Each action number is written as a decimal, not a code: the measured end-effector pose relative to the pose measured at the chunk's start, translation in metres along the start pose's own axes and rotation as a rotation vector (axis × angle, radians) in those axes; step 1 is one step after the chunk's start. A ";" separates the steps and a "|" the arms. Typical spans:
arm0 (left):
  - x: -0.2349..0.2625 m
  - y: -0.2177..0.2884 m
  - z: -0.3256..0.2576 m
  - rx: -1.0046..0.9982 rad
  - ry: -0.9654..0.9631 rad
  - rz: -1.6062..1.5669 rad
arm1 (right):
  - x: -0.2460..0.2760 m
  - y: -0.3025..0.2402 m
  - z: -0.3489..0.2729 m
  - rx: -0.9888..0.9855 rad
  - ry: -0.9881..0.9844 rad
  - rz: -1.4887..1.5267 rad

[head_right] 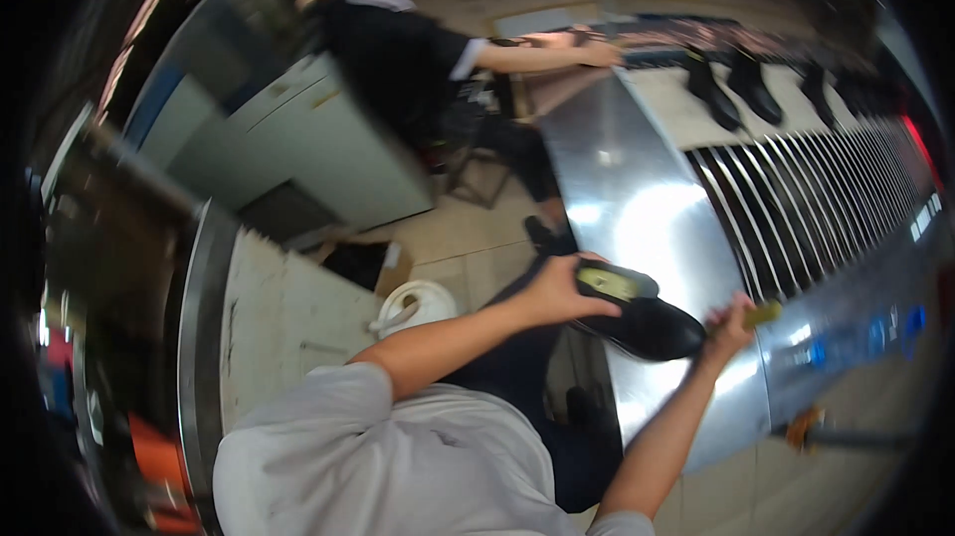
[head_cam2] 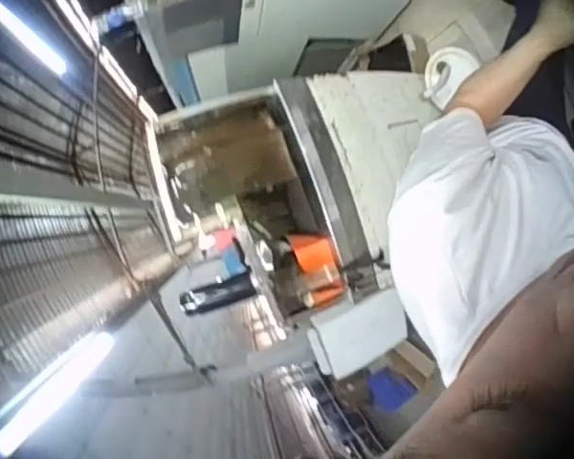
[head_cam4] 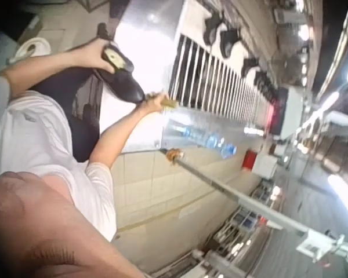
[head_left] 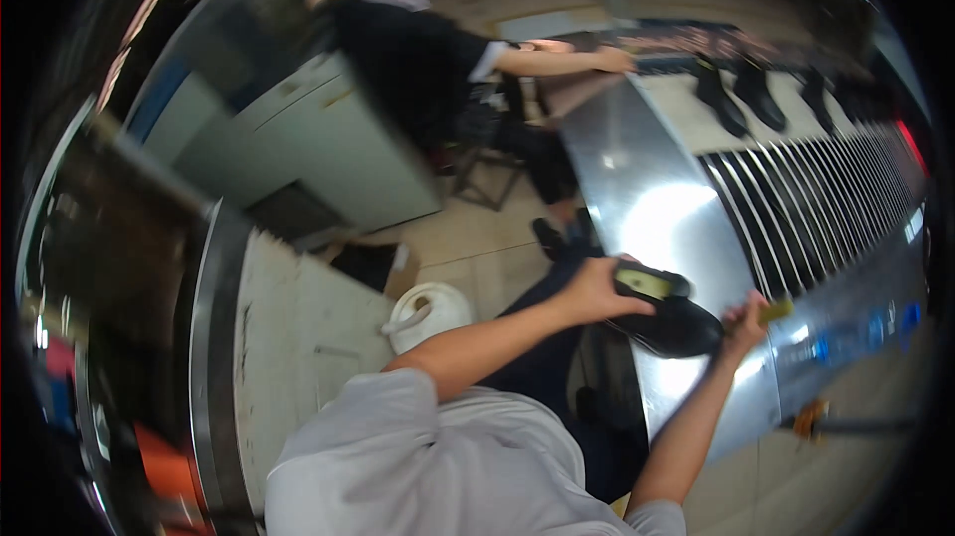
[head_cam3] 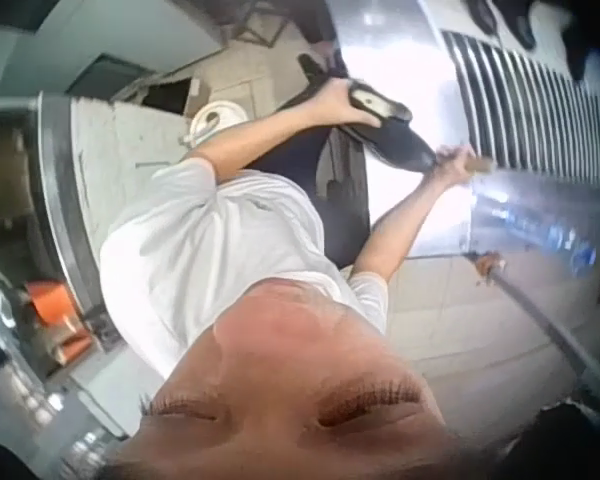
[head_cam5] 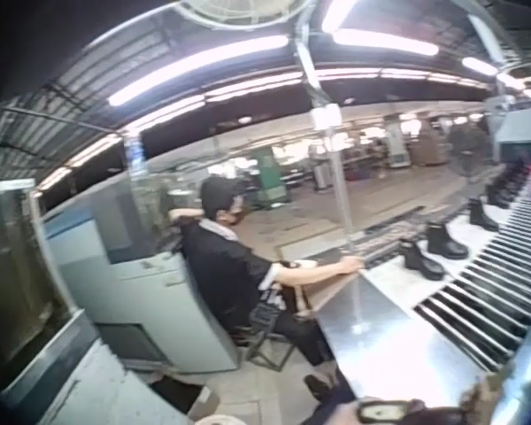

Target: Cleaning and polishing black boots at a factory workstation.

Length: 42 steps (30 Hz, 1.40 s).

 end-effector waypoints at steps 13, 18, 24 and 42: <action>0.297 0.180 -0.190 0.067 1.284 0.593 | -0.004 -0.011 -0.020 0.021 -0.124 -0.140; 0.425 0.224 -0.340 -0.135 2.068 1.223 | -0.013 -0.014 -0.027 -0.013 -0.114 -0.168; 0.542 0.238 -0.489 0.753 2.536 1.296 | -0.008 -0.007 -0.023 0.002 -0.144 -0.151; 0.759 0.148 -0.705 1.530 2.698 1.090 | -0.015 -0.012 -0.021 0.036 -0.188 -0.194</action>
Point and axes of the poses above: each hand's wrist, its own z-axis towards the middle knuckle, its own x-axis out of the back of the hand, y = z × x, the point moved 1 cm from there along z, towards the middle knuckle, and after that the axes turned 5 degrees about z, right-handed, at the moved point
